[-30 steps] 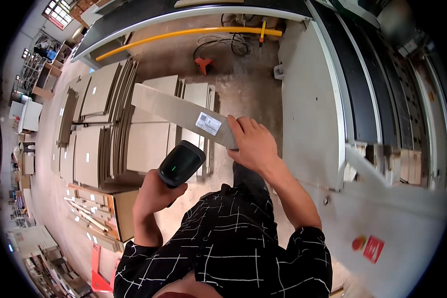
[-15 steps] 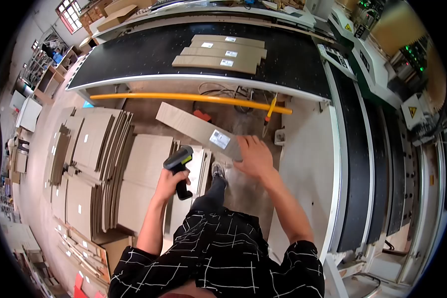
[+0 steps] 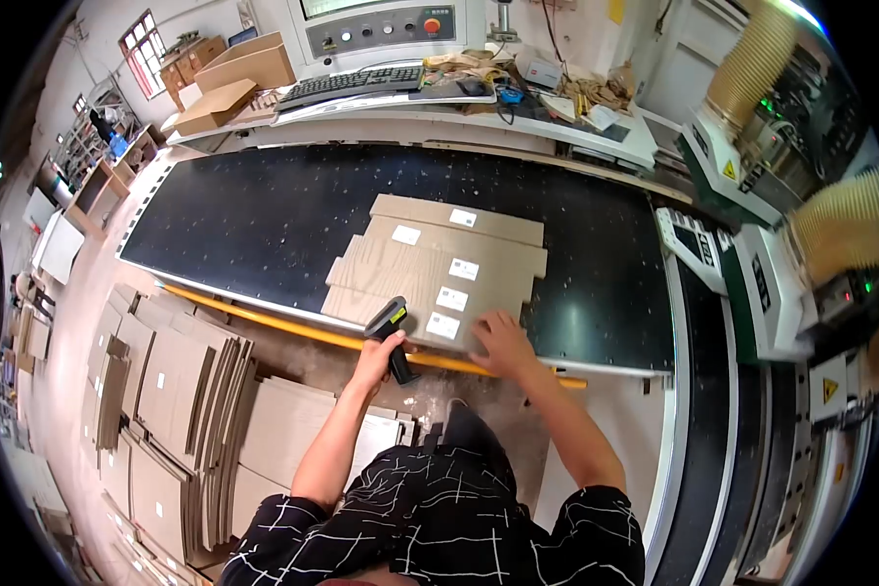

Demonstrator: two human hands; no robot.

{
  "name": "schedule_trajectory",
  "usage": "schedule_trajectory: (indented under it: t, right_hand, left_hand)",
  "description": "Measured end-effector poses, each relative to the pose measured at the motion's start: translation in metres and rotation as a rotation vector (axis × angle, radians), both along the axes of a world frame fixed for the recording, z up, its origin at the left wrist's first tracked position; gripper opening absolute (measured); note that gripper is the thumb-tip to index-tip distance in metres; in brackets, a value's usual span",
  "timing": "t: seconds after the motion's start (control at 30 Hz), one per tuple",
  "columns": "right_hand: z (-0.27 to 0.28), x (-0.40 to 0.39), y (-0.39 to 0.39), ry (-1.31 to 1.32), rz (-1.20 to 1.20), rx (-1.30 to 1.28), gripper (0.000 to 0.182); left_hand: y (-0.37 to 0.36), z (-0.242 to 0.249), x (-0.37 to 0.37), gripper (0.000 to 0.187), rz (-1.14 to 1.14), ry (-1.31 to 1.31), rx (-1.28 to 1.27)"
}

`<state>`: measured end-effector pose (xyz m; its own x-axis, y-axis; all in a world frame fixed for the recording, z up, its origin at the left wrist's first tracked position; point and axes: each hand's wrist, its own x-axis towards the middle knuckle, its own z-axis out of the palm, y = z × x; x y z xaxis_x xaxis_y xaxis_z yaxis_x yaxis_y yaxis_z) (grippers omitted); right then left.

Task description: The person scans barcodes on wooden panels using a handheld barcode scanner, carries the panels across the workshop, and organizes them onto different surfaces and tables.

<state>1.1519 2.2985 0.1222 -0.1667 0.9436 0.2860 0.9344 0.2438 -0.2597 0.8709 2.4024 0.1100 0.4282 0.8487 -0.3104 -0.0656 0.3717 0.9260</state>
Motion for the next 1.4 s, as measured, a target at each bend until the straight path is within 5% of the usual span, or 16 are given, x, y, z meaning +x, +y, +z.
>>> schedule_trajectory:
  t: [0.2,0.23,0.27,0.33,0.4,0.53,0.6,0.8,0.93,1.17,1.4]
  right_hand:
    - [0.013,0.092,0.053,0.061,0.007,-0.019,0.045]
    - [0.026,0.122,0.08,0.117,-0.048,-0.054,0.041]
    - [0.041,0.15,0.108,0.126,-0.123,0.04,0.035]
    - [0.04,0.226,0.17,0.047,-0.205,0.165,0.028]
    - [0.039,0.289,0.227,-0.053,-0.401,0.084,0.032]
    - [0.022,0.374,0.319,-0.225,-0.354,0.137,0.042]
    - [0.024,0.386,0.347,-0.282,-0.317,0.047,0.043]
    - [-0.009,0.424,0.366,-0.243,-0.307,-0.082,0.05]
    - [0.028,0.415,0.366,-0.288,-0.203,-0.316,0.047]
    - [0.069,0.261,0.298,-0.179,0.111,-0.132,0.04]
    - [0.056,0.136,0.249,-0.043,0.328,-0.264,0.056]
  left_hand:
    - [0.034,-0.013,0.036,0.039,0.149,-0.023,-0.133]
    - [0.044,0.006,0.031,0.04,0.008,0.187,-0.248]
    - [0.045,-0.011,0.036,0.04,0.1,0.074,-0.232]
    - [0.056,0.015,0.045,0.041,-0.016,0.293,-0.249]
    - [0.059,0.03,0.053,0.043,0.001,0.331,-0.254]
    - [0.06,0.024,0.071,0.037,0.185,0.163,-0.248]
    - [0.067,0.027,0.065,0.041,0.122,0.196,-0.361]
    - [0.103,0.081,0.101,0.026,-0.093,0.329,-0.144]
    - [0.123,0.076,0.132,0.028,-0.179,0.397,0.061]
    - [0.15,0.075,0.187,0.029,-0.1,0.077,-0.022]
    - [0.134,0.03,0.164,0.036,0.349,0.027,-0.106]
